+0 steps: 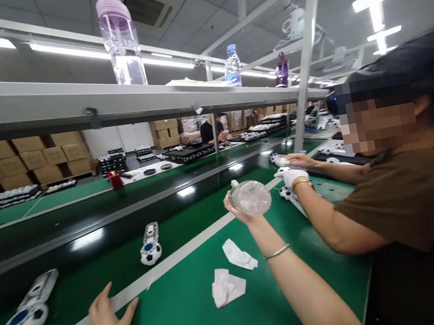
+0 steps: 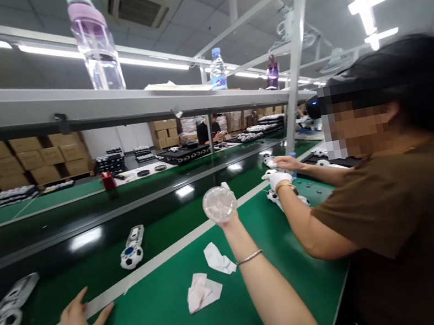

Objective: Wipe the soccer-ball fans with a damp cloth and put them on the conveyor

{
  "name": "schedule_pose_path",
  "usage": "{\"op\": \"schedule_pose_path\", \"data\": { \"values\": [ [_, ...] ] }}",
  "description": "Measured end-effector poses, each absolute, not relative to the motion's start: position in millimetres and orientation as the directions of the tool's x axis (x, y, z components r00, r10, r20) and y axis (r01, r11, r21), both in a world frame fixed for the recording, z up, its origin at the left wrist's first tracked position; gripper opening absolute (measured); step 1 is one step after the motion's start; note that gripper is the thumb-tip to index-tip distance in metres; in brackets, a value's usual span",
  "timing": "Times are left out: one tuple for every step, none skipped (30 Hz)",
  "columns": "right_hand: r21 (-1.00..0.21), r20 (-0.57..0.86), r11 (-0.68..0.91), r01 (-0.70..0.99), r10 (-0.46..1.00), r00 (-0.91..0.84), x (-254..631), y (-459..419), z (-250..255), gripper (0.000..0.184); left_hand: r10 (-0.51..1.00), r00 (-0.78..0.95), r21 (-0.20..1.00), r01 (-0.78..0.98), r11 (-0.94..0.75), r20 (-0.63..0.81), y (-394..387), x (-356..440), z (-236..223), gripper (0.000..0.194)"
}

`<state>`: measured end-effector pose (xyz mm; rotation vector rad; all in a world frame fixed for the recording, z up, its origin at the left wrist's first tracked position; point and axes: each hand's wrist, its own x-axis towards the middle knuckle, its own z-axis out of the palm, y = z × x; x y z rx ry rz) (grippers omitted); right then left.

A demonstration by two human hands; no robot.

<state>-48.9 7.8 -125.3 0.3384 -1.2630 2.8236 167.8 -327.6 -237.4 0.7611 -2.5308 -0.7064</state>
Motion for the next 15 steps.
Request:
{"op": "schedule_pose_path", "data": {
  "values": [
    [-0.739, 0.189, -0.665, -0.111, -0.046, -0.981, -47, 10, -124, 0.025, -0.596, -0.767, 0.573, -0.386, 0.723, 0.235, -325, 169, -237, 0.097],
    [-0.743, 0.173, -0.658, -0.121, -0.015, -0.985, -46, 12, -121, 0.023, -0.596, -0.764, 0.576, -0.380, 0.724, 0.247, -323, 169, -238, 0.095],
    [-0.744, 0.164, -0.653, -0.141, 0.025, -0.986, -46, 13, -118, 0.021, -0.596, -0.759, 0.574, -0.374, 0.728, 0.262, -322, 170, -239, 0.093],
    [-0.736, 0.158, -0.656, -0.165, 0.070, -0.985, -45, 13, -113, 0.020, -0.600, -0.747, 0.569, -0.371, 0.733, 0.286, -322, 170, -240, 0.091],
    [-0.728, 0.170, -0.651, -0.216, 0.133, -0.976, -43, 13, -108, 0.020, -0.609, -0.726, 0.561, -0.374, 0.739, 0.319, -322, 170, -240, 0.089],
    [-0.733, 0.219, -0.610, -0.301, 0.207, -0.954, -41, 12, -104, 0.023, -0.624, -0.695, 0.549, -0.383, 0.742, 0.358, -323, 170, -239, 0.086],
    [-0.750, 0.314, -0.514, -0.417, 0.278, -0.908, -38, 11, -100, 0.028, -0.645, -0.653, 0.538, -0.403, 0.740, 0.397, -325, 171, -238, 0.084],
    [-0.758, 0.452, -0.351, -0.549, 0.324, -0.831, -36, 9, -99, 0.033, -0.672, -0.603, 0.530, -0.434, 0.729, 0.430, -327, 170, -235, 0.082],
    [-0.727, 0.611, -0.132, -0.674, 0.324, -0.722, -34, 8, -99, 0.037, -0.705, -0.547, 0.527, -0.474, 0.705, 0.451, -332, 170, -232, 0.082],
    [-0.639, 0.755, 0.099, -0.763, 0.270, -0.598, -33, 7, -101, 0.038, -0.739, -0.485, 0.529, -0.517, 0.673, 0.468, -338, 169, -228, 0.082],
    [-0.524, 0.852, 0.290, -0.801, 0.185, -0.491, -33, 7, -105, 0.037, -0.769, -0.421, 0.531, -0.557, 0.638, 0.481, -346, 168, -224, 0.082],
    [-0.430, 0.899, 0.414, -0.802, 0.112, -0.423, -34, 7, -110, 0.036, -0.793, -0.357, 0.536, -0.593, 0.601, 0.494, -355, 166, -221, 0.083],
    [-0.368, 0.921, 0.490, -0.790, 0.073, -0.384, -37, 9, -116, 0.035, -0.810, -0.300, 0.540, -0.623, 0.566, 0.503, -365, 163, -217, 0.084],
    [-0.345, 0.926, 0.531, -0.774, 0.059, -0.372, -40, 10, -122, 0.036, -0.823, -0.256, 0.541, -0.649, 0.535, 0.507, -377, 160, -214, 0.084],
    [-0.348, 0.923, 0.549, -0.760, 0.060, -0.379, -44, 12, -126, 0.037, -0.840, -0.228, 0.541, -0.675, 0.501, 0.493, -389, 158, -210, 0.084]
  ]
}}
